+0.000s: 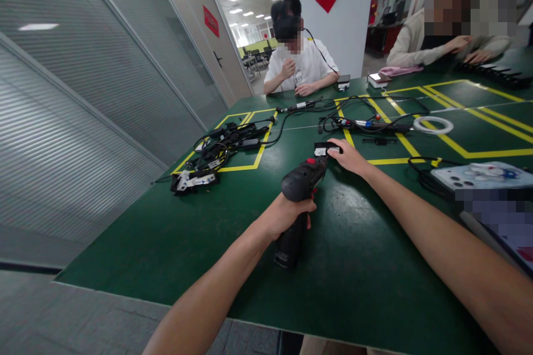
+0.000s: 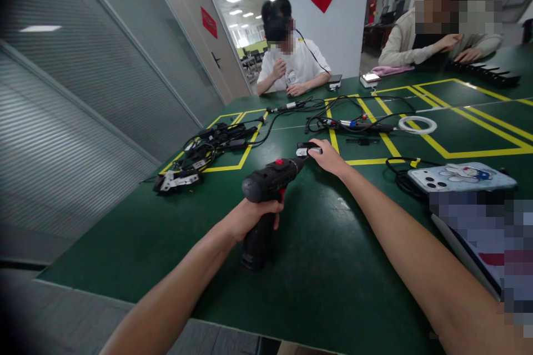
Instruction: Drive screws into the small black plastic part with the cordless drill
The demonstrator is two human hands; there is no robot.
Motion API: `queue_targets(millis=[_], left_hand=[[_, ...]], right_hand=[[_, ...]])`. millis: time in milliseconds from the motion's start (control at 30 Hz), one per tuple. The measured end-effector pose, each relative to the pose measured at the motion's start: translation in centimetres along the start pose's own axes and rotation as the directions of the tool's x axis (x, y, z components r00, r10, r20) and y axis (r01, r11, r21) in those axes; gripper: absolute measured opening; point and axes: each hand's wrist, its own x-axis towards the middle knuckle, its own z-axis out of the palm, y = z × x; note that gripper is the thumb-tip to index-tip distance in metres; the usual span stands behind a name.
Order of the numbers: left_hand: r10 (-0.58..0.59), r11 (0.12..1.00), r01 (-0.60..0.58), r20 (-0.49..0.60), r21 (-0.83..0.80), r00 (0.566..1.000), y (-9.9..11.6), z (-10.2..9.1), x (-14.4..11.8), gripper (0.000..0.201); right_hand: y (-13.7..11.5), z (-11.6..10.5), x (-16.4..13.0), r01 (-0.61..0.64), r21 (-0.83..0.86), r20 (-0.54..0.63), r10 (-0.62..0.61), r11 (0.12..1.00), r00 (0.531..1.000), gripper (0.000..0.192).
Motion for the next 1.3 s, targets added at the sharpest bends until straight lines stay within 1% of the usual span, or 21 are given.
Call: queue_targets(millis=[300, 700, 833, 1000, 1167, 1300], left_hand=[[0.004, 0.999, -0.005, -0.014, -0.035, 1.0, 0.1, 0.1, -0.1, 0.023], [-0.023, 1.0, 0.023, -0.02, -0.011, 1.0, 0.3, 0.2, -0.1, 0.024], [0.017, 1.0, -0.017, -0.014, 0.009, 1.0, 0.4, 0.3, 0.0, 0.019], [0.018, 1.0, -0.018, -0.002, 0.021, 1.0, 0.6, 0.6, 0.8, 0.026], [0.026, 0.994, -0.025, -0.009, 0.104, 1.0, 0.6, 0.7, 2.2, 0.021], [0.036, 0.997, -0.037, 0.01, 0.074, 0.999, 0.6, 0.4, 3.0, 0.022]], right_hand=[[0.2, 0.1, 0.1, 0.012, 0.003, -0.011, -0.012, 1.0, 1.0, 0.046], [0.7, 0.3, 0.3, 0.016, -0.002, -0.011, -0.017, 1.0, 1.0, 0.046], [0.9, 0.4, 0.4, 0.013, -0.008, -0.004, -0.013, 1.0, 1.0, 0.047], [0.8, 0.5, 0.9, -0.012, -0.025, -0.012, 0.012, 1.0, 1.0, 0.048], [1.0, 0.5, 2.1, -0.033, -0.041, -0.012, 0.032, 0.999, 0.999, 0.049], [1.0, 0.4, 2.7, -0.042, -0.029, -0.012, 0.041, 0.999, 0.999, 0.049]])
